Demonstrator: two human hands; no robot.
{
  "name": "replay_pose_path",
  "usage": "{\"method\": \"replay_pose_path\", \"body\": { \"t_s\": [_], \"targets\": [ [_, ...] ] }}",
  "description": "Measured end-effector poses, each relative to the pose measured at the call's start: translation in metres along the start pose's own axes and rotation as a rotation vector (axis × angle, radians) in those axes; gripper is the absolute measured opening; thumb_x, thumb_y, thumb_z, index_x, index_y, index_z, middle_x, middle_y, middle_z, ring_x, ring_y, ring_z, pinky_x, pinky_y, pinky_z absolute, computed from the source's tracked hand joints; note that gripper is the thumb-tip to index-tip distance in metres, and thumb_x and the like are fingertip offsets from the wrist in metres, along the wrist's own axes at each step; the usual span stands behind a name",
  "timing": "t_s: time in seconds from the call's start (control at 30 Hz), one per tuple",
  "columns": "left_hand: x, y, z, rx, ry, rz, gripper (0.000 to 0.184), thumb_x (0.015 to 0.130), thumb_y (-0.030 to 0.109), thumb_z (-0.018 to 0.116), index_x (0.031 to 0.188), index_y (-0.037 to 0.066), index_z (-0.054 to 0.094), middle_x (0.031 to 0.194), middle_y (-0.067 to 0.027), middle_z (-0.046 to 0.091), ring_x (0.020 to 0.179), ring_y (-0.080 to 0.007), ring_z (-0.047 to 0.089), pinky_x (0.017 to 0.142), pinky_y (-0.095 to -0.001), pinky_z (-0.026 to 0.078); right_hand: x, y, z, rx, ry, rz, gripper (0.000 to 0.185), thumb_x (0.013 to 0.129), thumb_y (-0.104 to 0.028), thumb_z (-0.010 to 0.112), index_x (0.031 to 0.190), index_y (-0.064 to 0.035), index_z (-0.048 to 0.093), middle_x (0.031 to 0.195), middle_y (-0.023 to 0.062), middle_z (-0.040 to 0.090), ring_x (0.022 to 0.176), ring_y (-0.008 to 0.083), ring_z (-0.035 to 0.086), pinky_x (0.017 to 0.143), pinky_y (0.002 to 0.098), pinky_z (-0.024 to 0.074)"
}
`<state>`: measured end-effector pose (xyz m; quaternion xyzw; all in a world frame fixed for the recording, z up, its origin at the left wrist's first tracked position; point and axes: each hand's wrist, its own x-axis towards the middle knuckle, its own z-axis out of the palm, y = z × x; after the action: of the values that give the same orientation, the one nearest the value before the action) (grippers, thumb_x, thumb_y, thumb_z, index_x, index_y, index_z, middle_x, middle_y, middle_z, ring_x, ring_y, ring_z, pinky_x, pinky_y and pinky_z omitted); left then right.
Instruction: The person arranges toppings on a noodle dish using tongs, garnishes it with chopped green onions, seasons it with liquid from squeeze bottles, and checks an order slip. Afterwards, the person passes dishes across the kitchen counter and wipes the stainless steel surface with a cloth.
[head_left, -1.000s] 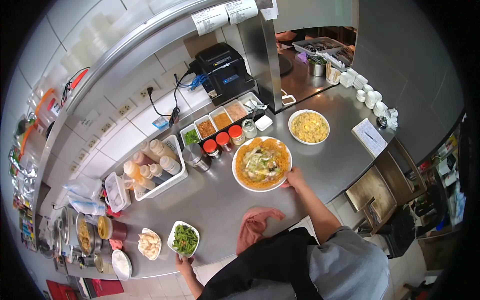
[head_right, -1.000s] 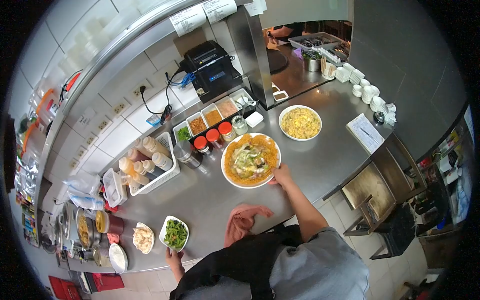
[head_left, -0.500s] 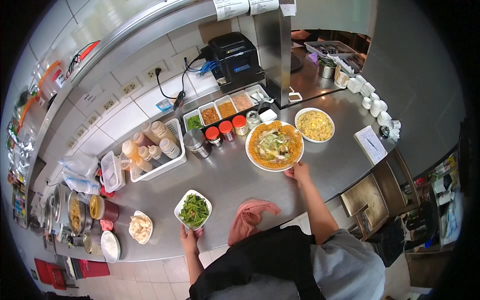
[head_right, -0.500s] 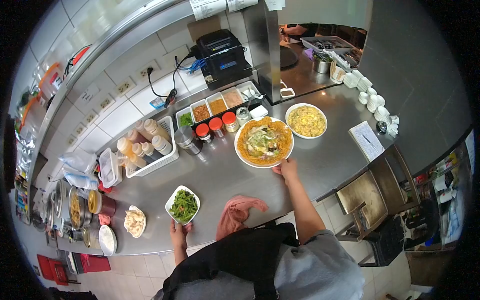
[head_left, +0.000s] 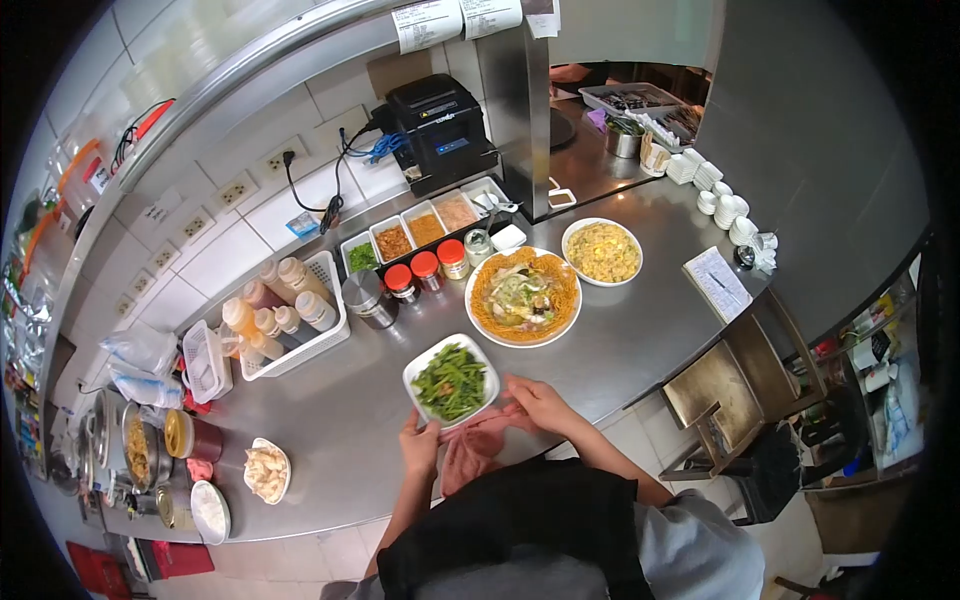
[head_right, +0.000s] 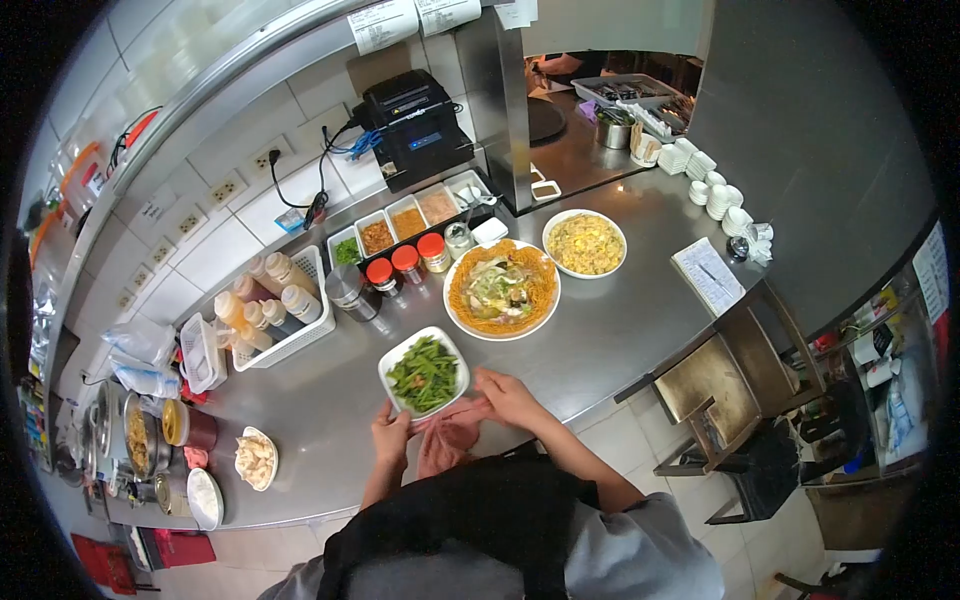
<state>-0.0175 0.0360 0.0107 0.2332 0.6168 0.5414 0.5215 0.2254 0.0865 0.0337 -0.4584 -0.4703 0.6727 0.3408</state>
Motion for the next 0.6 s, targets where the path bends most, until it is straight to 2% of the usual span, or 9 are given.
{"method": "replay_pose_path", "body": {
  "t_s": [0.1,0.2,0.3,0.4,0.43,0.53,0.6],
  "targets": [
    [0.024,-0.028,0.03,0.06,-0.238,0.116,0.061,0.083,-0.008,0.049,0.142,-0.004,0.035,0.099,-0.0188,0.067,0.08,-0.0262,0.069,0.063,-0.0346,0.061,-0.026,-0.025,-0.014,0.006,0.088,-0.05,0.046,0.103,-0.023,0.042,0.141,0.0008,0.04,0.103,0.0087,0.065,0.08,0.0148,0.066,0.073,0.027,0.0549],
    [-0.009,0.013,0.082,0.045,-0.361,-0.055,0.059,0.088,-0.003,0.046,0.145,-0.003,0.029,0.103,-0.0239,0.065,0.083,-0.0322,0.07,0.069,-0.0367,0.062,-0.042,-0.002,-0.044,0.065,0.244,-0.033,0.045,0.103,-0.024,0.042,0.141,0.0013,0.041,0.103,0.0104,0.066,0.081,0.0151,0.066,0.072,0.0275,0.0557],
    [-0.022,0.018,0.111,-0.013,-0.602,-0.111,0.058,0.09,-0.001,0.046,0.146,0.0,0.03,0.103,-0.0227,0.065,0.083,-0.0289,0.07,0.069,-0.036,0.061,-0.066,-0.003,-0.059,0.007,0.41,-0.075,0.037,0.1,-0.013,0.042,0.13,0.0048,0.052,0.096,0.0126,0.067,0.073,0.015,0.067,0.067,0.0257,0.0564],
    [-0.02,0.007,0.133,0.187,-0.704,-0.149,0.058,0.092,0.001,0.047,0.147,0.005,0.03,0.103,-0.0199,0.067,0.083,-0.0252,0.07,0.071,-0.0354,0.061,-0.083,0.0,-0.071,-0.015,0.629,-0.073,0.032,0.091,-0.003,0.044,0.116,0.0102,0.06,0.084,0.0132,0.068,0.062,0.0165,0.066,0.06,0.0259,0.0567],
    [-0.019,0.006,0.138,0.236,-0.789,-0.108,0.064,0.094,0.009,0.052,0.151,0.006,0.022,0.099,-0.0148,0.068,0.078,-0.0185,0.071,0.062,-0.0265,0.056,-0.086,0.006,-0.076,-0.013,0.678,-0.072,0.032,0.09,-0.002,0.044,0.114,0.011,0.06,0.083,0.0135,0.068,0.06,0.0169,0.066,0.058,0.0262,0.0567],
    [-0.031,0.012,0.154,0.33,-0.865,-0.114,0.069,0.096,0.014,0.057,0.152,0.008,0.018,0.1,-0.0133,0.068,0.083,-0.0145,0.069,0.066,-0.0239,0.054,-0.09,0.021,-0.1,0.001,0.812,-0.09,0.029,0.085,0.001,0.047,0.104,0.0125,0.064,0.078,0.0143,0.068,0.055,0.0175,0.065,0.052,0.0272,0.0556],
    [-0.026,0.003,0.148,0.448,-0.882,0.076,0.06,0.097,0.017,0.058,0.149,0.009,0.029,0.101,-0.011,0.067,0.087,-0.0119,0.065,0.068,-0.0225,0.053,-0.091,0.033,-0.124,-0.023,0.872,-0.092,0.027,0.084,0.001,0.046,0.099,0.0118,0.066,0.074,0.0136,0.067,0.053,0.0161,0.064,0.049,0.0267,0.0541]
  ]
}}
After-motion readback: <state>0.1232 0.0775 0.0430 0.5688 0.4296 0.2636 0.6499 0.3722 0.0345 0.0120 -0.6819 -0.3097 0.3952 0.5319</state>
